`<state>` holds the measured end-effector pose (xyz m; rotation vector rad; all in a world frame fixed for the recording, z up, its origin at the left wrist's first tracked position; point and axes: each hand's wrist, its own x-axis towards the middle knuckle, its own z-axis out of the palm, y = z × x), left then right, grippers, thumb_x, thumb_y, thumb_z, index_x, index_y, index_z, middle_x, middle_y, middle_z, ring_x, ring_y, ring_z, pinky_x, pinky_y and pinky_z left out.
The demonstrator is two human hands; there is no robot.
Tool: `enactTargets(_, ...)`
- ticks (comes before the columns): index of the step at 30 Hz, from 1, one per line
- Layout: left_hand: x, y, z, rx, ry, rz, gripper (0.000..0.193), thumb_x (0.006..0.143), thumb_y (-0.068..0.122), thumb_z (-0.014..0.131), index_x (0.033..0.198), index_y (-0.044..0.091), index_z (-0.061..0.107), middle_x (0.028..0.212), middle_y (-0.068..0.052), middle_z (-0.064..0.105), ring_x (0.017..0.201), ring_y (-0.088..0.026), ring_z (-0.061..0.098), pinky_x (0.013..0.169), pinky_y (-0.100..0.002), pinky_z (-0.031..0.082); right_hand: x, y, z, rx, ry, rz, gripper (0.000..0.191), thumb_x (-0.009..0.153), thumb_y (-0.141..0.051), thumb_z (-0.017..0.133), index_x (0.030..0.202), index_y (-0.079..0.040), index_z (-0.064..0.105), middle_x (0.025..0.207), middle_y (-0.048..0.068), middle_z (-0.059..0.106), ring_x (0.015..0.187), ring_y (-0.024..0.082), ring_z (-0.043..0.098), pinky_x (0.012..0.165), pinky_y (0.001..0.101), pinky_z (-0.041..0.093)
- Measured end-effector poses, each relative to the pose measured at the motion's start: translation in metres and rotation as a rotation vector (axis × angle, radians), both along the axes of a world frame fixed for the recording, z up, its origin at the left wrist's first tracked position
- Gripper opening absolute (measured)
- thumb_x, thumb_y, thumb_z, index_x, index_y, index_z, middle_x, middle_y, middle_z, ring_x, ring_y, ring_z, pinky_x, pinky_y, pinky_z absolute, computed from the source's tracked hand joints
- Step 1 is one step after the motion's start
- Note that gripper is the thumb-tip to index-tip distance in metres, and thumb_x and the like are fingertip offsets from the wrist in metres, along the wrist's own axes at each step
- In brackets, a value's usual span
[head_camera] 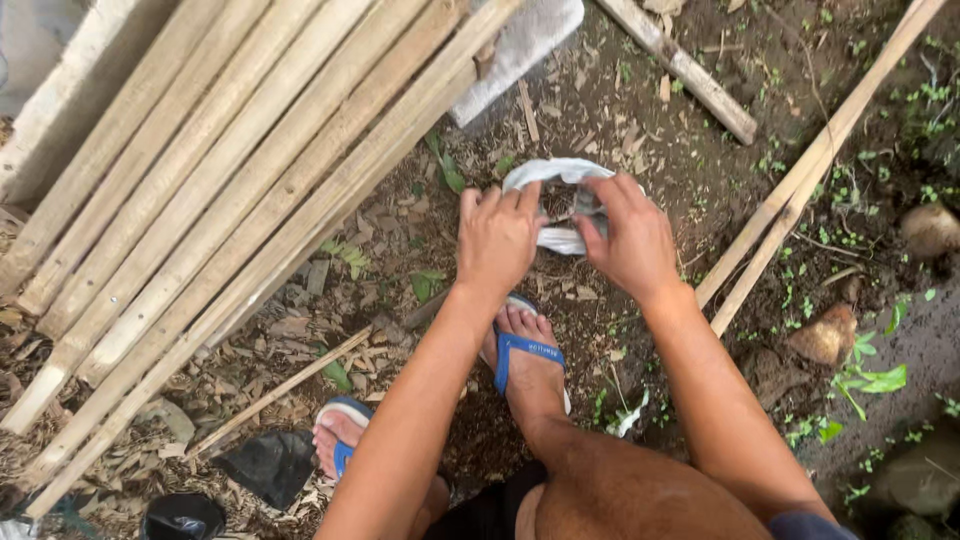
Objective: The person assembles a wooden slatted structure by placing thin wooden strips onto a frame and securing them with nails using a hammer. They retrieve nails from a plastic bag and a bucket, align the strips, and hammer them into place.
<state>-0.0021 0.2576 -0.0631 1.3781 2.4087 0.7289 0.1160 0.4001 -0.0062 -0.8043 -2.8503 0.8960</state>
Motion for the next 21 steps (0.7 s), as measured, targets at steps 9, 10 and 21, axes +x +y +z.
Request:
enactTargets(9, 0.010, 0.005, -0.003, -0.050, -0.075, -0.003, 0.029, 0.091, 0.020, 0.075, 0.117, 0.011, 0.069, 0.112, -0.008, 0.061, 0.106, -0.025, 0.061, 0.090, -0.044, 0.043, 0.003, 0.003, -0.007, 0.071, -0.126, 0.035, 0.012, 0.083, -0.005, 0.079, 0.095, -0.006, 0.076, 0.095, 0.013, 0.068, 0.077, 0.031, 0.067, 0.074, 0.0428, 0.055)
enactTargets(10, 0.009, 0.004, -0.004, -0.072, -0.088, 0.012, 0.026, 0.089, 0.021, 0.075, 0.112, 0.011, 0.069, 0.113, -0.009, 0.062, 0.106, -0.026, 0.062, 0.091, -0.045, 0.043, 0.005, 0.004, -0.007, 0.026, -0.101, -0.015, 0.013, 0.085, -0.005, 0.078, 0.097, -0.006, 0.076, 0.094, 0.012, 0.067, 0.076, 0.029, 0.067, 0.072, 0.0411, 0.055)
enactTargets(21, 0.008, -0.001, -0.007, 0.004, -0.133, 0.000, 0.029, 0.089, 0.021, 0.074, 0.116, 0.010, 0.070, 0.106, -0.008, 0.060, 0.101, -0.026, 0.061, 0.086, -0.044, 0.043, -0.009, -0.004, -0.011, -0.090, -0.071, -0.016, 0.024, 0.082, -0.012, 0.082, 0.104, -0.006, 0.075, 0.093, 0.013, 0.065, 0.076, 0.028, 0.065, 0.071, 0.0415, 0.052)
